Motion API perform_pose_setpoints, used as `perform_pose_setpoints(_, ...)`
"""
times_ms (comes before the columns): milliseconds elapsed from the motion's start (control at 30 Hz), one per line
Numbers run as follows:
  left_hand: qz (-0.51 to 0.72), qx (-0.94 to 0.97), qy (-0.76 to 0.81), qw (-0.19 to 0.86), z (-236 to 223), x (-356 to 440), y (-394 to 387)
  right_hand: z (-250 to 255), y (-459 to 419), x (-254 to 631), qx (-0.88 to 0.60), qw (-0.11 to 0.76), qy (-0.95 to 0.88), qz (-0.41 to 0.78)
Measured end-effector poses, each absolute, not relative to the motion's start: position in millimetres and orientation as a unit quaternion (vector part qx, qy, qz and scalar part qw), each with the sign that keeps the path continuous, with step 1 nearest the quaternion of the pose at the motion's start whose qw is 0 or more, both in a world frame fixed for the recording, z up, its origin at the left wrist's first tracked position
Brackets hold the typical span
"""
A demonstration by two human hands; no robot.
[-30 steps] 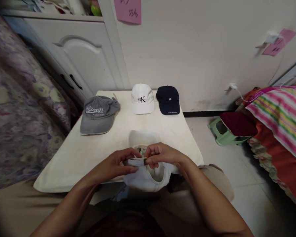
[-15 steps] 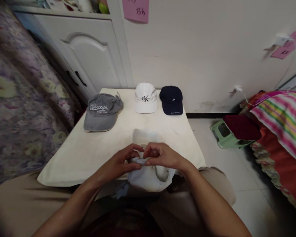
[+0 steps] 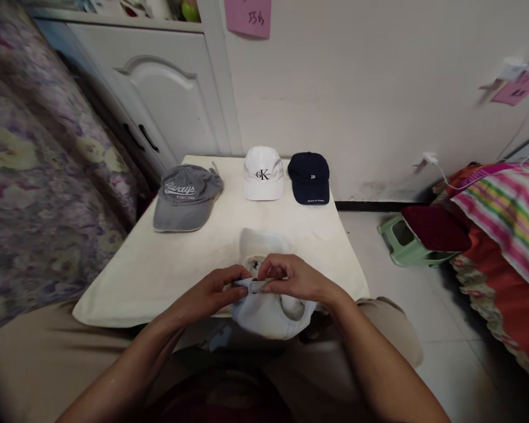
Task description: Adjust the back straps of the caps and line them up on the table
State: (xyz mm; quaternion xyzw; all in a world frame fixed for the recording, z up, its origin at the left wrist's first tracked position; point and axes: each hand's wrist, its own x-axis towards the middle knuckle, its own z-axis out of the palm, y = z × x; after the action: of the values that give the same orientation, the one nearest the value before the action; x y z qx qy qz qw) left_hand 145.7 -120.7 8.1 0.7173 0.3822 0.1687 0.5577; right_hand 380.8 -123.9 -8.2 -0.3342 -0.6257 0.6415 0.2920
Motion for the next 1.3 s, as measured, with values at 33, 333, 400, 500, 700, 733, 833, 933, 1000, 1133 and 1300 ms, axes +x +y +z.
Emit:
perform_pose_setpoints(33,0.172,0.717,0.376,0.561,7.4,146.1,-120.4,-8.5,-124.3,380.4,-0.327,0.295,-0.626,0.643)
perform_pose_setpoints(333,0.184,0.711,0.368,0.570,10.6,150.5,-119.4,-7.1,-123.6,382.9,-0.298,0.284,-0.626,0.662)
perform_pose_setpoints(400,0.189,0.704,0.374,0.573,12.2,151.9,-119.7,-8.1,-123.8,381.8,-0.297,0.287,-0.631,0.657)
perform_pose_setpoints(500,0.195,0.690,0.381,0.584,12.5,153.1,-120.0,-9.5,-125.3,378.4,-0.304,0.288,-0.646,0.638)
perform_pose_setpoints(700,0.212,0.669,0.385,0.600,8.0,154.7,-120.5,-5.9,-128.7,372.8,-0.349,0.298,-0.690,0.559)
perform_pose_setpoints(733,0.213,0.669,0.389,0.597,7.5,155.2,-120.6,-5.0,-129.0,372.5,-0.357,0.300,-0.699,0.542)
perform_pose_setpoints(833,0.211,0.672,0.403,0.585,6.9,157.0,-120.8,-2.7,-129.5,372.3,-0.365,0.304,-0.725,0.499)
perform_pose_setpoints(933,0.210,0.677,0.406,0.577,6.5,158.6,-120.5,-0.7,-130.0,371.7,-0.359,0.299,-0.749,0.471)
perform_pose_setpoints(1000,0.210,0.682,0.406,0.571,6.0,159.4,-120.1,0.8,-130.7,370.9,-0.366,0.292,-0.760,0.452)
perform_pose_setpoints(1133,0.206,0.695,0.411,0.552,5.5,160.6,-120.2,2.7,-132.3,369.6,-0.382,0.287,-0.771,0.421)
perform_pose_setpoints(1300,0.201,0.712,0.414,0.530,6.1,160.8,-122.3,3.9,-133.9,369.0,-0.390,0.289,-0.773,0.408)
